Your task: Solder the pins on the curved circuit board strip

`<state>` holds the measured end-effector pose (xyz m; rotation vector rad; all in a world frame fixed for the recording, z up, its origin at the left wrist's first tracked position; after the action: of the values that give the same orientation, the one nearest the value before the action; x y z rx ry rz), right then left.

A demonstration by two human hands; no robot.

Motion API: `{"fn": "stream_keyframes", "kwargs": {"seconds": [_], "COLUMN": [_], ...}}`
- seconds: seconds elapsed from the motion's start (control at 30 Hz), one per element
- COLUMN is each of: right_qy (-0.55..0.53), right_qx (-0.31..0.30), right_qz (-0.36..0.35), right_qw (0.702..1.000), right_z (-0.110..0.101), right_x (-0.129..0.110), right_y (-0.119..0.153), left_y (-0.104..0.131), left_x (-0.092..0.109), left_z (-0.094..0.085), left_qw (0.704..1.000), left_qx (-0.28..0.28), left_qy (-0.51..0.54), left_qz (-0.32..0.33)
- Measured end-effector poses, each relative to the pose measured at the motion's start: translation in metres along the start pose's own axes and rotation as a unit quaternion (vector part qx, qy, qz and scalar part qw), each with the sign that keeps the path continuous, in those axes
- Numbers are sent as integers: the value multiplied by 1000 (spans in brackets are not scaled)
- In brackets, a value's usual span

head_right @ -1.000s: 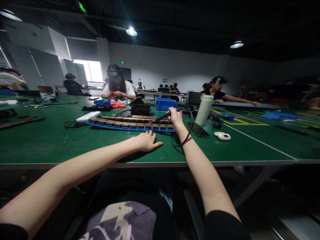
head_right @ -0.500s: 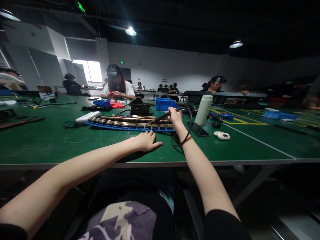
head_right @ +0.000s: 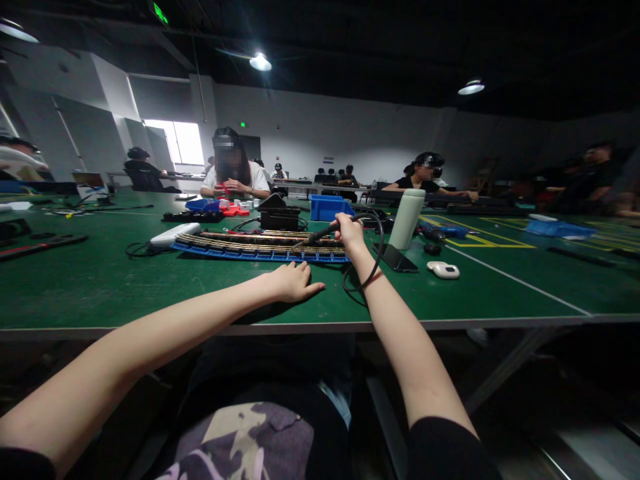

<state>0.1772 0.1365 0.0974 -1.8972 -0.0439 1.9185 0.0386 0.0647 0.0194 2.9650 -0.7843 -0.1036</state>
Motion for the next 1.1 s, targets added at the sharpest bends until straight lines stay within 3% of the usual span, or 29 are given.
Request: {"fn": "stream_keyframes", "kwargs": {"seconds": [0.37,1.1], "right_qy": [-1,5], "right_qx": [-4,-1], "right_qz": [-11,9], "right_qw": [1000,1000], "right_z": [-4,1], "right_x": [4,-3], "right_y": [-7,4], "left_y": [-1,-2], "left_x": [0,-1], "left_z": [1,2], "left_qw": [1000,1000], "left_qx": [3,-6], "left_qy": [5,-8], "left_qz": [0,-5]}}
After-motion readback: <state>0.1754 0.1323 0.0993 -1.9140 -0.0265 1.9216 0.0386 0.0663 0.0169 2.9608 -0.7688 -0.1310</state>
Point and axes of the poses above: each hand's wrist, its own y-axis away from the middle knuckle, its own z-axis out of the palm, x = y × z, the point moved 9 cm from there along -y, towards the middle knuckle, and after that the axes turned 5 degrees about -x, right-handed, at the moved point
